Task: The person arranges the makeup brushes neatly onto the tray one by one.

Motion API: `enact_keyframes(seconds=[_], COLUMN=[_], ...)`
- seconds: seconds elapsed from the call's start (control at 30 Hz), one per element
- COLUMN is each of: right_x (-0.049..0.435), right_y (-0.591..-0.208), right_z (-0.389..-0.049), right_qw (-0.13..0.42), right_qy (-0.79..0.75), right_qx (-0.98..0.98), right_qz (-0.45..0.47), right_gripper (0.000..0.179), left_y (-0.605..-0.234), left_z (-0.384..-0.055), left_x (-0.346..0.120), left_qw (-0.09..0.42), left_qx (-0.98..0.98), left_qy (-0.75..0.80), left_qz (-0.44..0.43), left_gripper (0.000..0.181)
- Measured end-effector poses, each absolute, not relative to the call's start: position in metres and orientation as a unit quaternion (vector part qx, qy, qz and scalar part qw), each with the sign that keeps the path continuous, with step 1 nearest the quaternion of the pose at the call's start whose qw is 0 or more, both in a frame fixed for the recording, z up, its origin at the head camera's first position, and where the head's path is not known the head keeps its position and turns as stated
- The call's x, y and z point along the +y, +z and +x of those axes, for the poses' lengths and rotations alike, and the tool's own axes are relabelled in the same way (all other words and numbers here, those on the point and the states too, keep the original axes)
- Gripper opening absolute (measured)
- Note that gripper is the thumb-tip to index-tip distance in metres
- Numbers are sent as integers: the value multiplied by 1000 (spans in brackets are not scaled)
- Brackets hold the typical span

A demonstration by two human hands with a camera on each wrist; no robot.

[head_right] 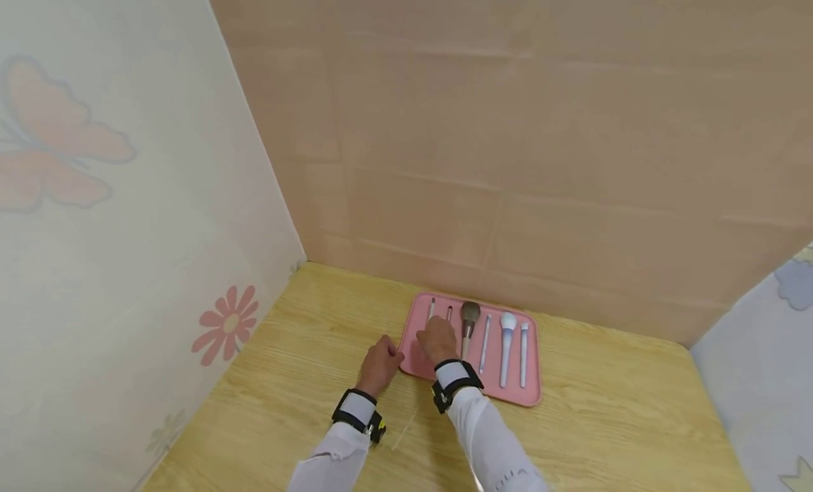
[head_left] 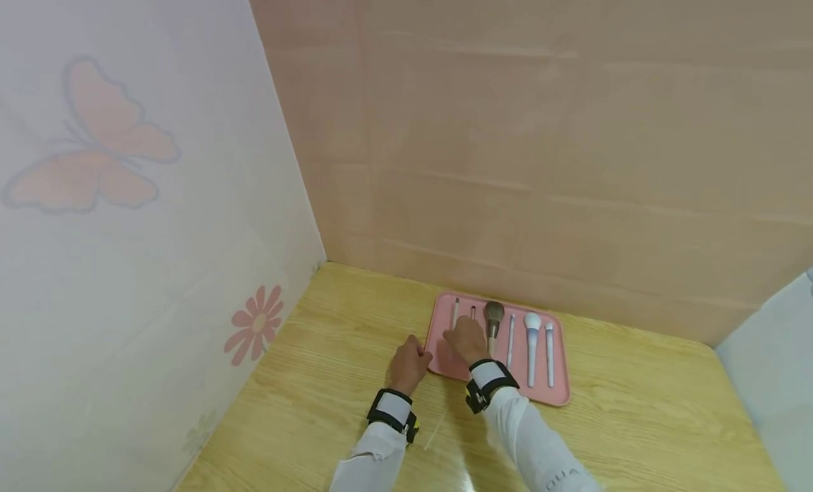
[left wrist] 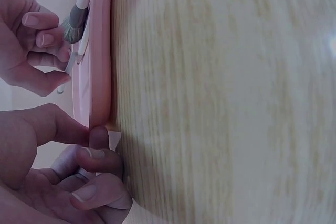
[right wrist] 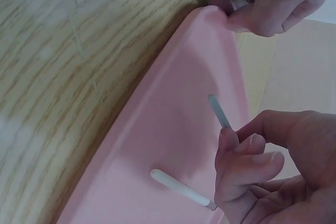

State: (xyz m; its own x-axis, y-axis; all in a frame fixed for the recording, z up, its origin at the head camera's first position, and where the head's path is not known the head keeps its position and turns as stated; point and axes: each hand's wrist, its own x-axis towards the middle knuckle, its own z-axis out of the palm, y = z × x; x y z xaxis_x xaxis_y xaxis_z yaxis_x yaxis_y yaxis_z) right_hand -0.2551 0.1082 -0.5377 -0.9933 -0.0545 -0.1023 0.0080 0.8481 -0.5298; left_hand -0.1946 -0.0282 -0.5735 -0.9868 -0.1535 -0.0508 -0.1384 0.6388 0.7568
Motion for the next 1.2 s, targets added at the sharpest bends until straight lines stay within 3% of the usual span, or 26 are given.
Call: enact_keyframes(seconds=[0.4, 0.67, 1.2], right_x=[103, 101, 97], right_y=[-538, -539, -544], right_z=[-264, -262, -266], right_qw=[64, 60, 67], right_qy=[-290, -289, -241], right_qx=[955, 955, 968], right_qz=[7, 10, 21], right_gripper=[31, 35, 24], left_y=[-570, -573, -573], left_z=[-196, -195, -189], left_x=[-29, -29, -28], left_qw=[12, 2, 32], left_qx=[-907, -908, -902], left_qy=[-412, -410, -424], left_qz=[81, 86, 79], left_gripper=[20, 20, 22])
